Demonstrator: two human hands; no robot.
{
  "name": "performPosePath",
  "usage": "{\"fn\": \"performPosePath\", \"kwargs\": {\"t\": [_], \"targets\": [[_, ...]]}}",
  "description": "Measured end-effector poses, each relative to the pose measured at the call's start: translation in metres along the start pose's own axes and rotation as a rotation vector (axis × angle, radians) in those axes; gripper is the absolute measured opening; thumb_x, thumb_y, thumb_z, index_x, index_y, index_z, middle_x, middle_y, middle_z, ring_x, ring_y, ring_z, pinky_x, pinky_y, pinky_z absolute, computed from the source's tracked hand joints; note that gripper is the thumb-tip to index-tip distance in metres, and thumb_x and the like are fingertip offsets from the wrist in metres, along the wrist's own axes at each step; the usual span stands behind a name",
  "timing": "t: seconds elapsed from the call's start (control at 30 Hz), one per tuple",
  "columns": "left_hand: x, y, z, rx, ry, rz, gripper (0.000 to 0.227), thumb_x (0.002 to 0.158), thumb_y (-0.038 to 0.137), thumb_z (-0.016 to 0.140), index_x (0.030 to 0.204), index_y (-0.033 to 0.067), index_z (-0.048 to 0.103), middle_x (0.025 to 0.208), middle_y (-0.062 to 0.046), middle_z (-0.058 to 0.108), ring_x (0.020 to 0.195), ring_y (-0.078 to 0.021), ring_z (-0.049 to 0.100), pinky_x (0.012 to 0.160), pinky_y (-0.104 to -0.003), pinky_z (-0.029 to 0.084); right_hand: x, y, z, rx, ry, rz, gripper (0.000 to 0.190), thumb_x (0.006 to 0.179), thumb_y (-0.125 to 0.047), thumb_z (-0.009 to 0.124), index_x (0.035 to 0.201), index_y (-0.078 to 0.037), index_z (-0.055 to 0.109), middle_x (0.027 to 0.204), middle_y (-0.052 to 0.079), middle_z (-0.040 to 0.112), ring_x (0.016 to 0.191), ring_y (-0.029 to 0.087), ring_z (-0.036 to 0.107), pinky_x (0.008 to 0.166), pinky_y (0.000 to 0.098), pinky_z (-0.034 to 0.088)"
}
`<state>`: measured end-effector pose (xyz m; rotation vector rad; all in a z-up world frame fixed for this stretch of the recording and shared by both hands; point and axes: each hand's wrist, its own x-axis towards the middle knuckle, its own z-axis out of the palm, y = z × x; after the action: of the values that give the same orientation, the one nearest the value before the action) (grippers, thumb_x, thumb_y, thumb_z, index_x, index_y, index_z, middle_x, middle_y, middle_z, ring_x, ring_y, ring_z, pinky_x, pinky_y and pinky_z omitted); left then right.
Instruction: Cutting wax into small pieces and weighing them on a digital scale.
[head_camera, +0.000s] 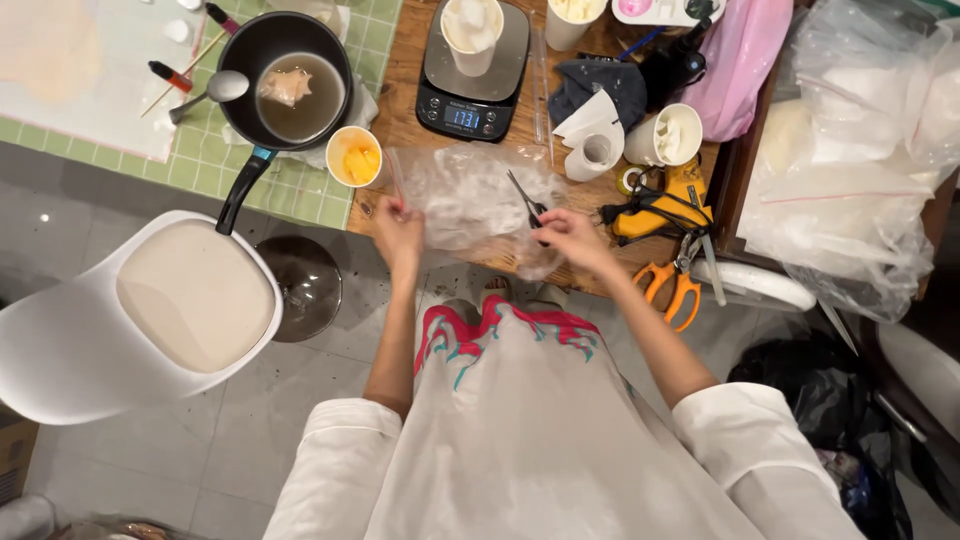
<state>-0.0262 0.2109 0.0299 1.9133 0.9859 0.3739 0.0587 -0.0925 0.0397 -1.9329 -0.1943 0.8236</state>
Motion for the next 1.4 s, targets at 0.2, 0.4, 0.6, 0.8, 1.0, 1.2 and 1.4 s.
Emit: {"fn": "performPosePath", "kwargs": {"t": [0.2, 0.4, 0.6, 0.8, 1.0, 1.2, 1.4], "targets": [[-0.023, 0.093, -0.047, 0.346, 0.184, 0.647, 0.025, 0.076, -0.006, 0.065, 0.096, 0.0057, 0.054, 0.096, -0.012, 0.052, 0.091, -0.0350, 0.057, 0.073, -0.048, 0.048, -0.062, -0.010, -0.061, 0.570, -0.171, 0.051, 0.039, 0.092, -0.022, 0.068, 0.124, -0.001, 0.063, 0.111, 0.007, 0.077, 0.099, 0.017, 0.074, 0.091, 0.0296, 0.057], [-0.035, 0.076, 0.001, 0.480, 0.000, 0.807, 0.032, 0.072, -0.009, 0.062, 0.101, 0.0037, 0.057, 0.100, -0.014, 0.050, 0.092, -0.0349, 0.057, 0.066, -0.046, 0.049, -0.064, 0.011, -0.041, -0.237, 0.331, 0.080, 0.039, 0.086, -0.027, 0.080, 0.114, -0.001, 0.070, 0.099, 0.013, 0.078, 0.093, 0.028, 0.072, 0.084, 0.0386, 0.054], [-0.018, 0.054, 0.013, 0.294, 0.007, 0.592, 0.031, 0.076, -0.013, 0.060, 0.099, 0.0067, 0.055, 0.104, -0.014, 0.051, 0.090, -0.0348, 0.061, 0.075, -0.049, 0.049, -0.069, -0.031, -0.007, -0.711, 0.579, -0.008, 0.040, 0.084, -0.029, 0.080, 0.113, -0.004, 0.068, 0.094, 0.018, 0.075, 0.088, 0.038, 0.071, 0.078, 0.0502, 0.054], [-0.014, 0.057, -0.012, 0.228, 0.016, 0.586, 0.036, 0.076, -0.012, 0.059, 0.107, 0.0045, 0.053, 0.104, -0.016, 0.053, 0.092, -0.0418, 0.061, 0.075, -0.051, 0.047, -0.045, 0.073, 0.037, -0.069, 0.404, -0.073, 0.026, 0.101, -0.013, 0.059, 0.125, -0.004, 0.063, 0.104, 0.012, 0.075, 0.090, 0.021, 0.075, 0.077, 0.0360, 0.062], [-0.030, 0.045, 0.003, 0.241, -0.004, 0.758, 0.076, 0.079, -0.011, 0.056, 0.152, -0.0047, 0.040, 0.128, -0.016, 0.060, 0.101, -0.0303, 0.061, 0.085, -0.053, 0.043, -0.008, 0.056, 0.066, 0.554, 0.244, 0.182, 0.046, 0.100, -0.017, 0.060, 0.141, -0.009, 0.043, 0.108, 0.005, 0.070, 0.087, 0.012, 0.071, 0.073, 0.0295, 0.058], [-0.085, 0.087, 0.022, 0.404, -0.347, 0.536, 0.048, 0.066, 0.005, 0.071, 0.113, 0.0144, 0.073, 0.130, -0.015, 0.052, 0.132, -0.0316, 0.044, 0.119, -0.067, 0.013, 0.025, 0.068, 0.083, 0.400, 0.239, 0.025, 0.028, 0.096, -0.013, 0.074, 0.121, -0.001, 0.070, 0.091, 0.007, 0.070, 0.080, 0.014, 0.061, 0.068, 0.0301, 0.052], [-0.074, 0.020, 0.073, 0.081, -0.466, 0.416, 0.037, 0.089, 0.013, 0.070, 0.125, 0.0135, 0.075, 0.157, -0.020, 0.032, 0.150, -0.0388, 0.023, 0.117, -0.066, 0.008, 0.017, 0.045, 0.071, 0.761, 0.183, -0.090, 0.030, 0.100, -0.018, 0.061, 0.125, -0.004, 0.064, 0.116, 0.007, 0.070, 0.103, 0.015, 0.067, 0.085, 0.0348, 0.058]]}}
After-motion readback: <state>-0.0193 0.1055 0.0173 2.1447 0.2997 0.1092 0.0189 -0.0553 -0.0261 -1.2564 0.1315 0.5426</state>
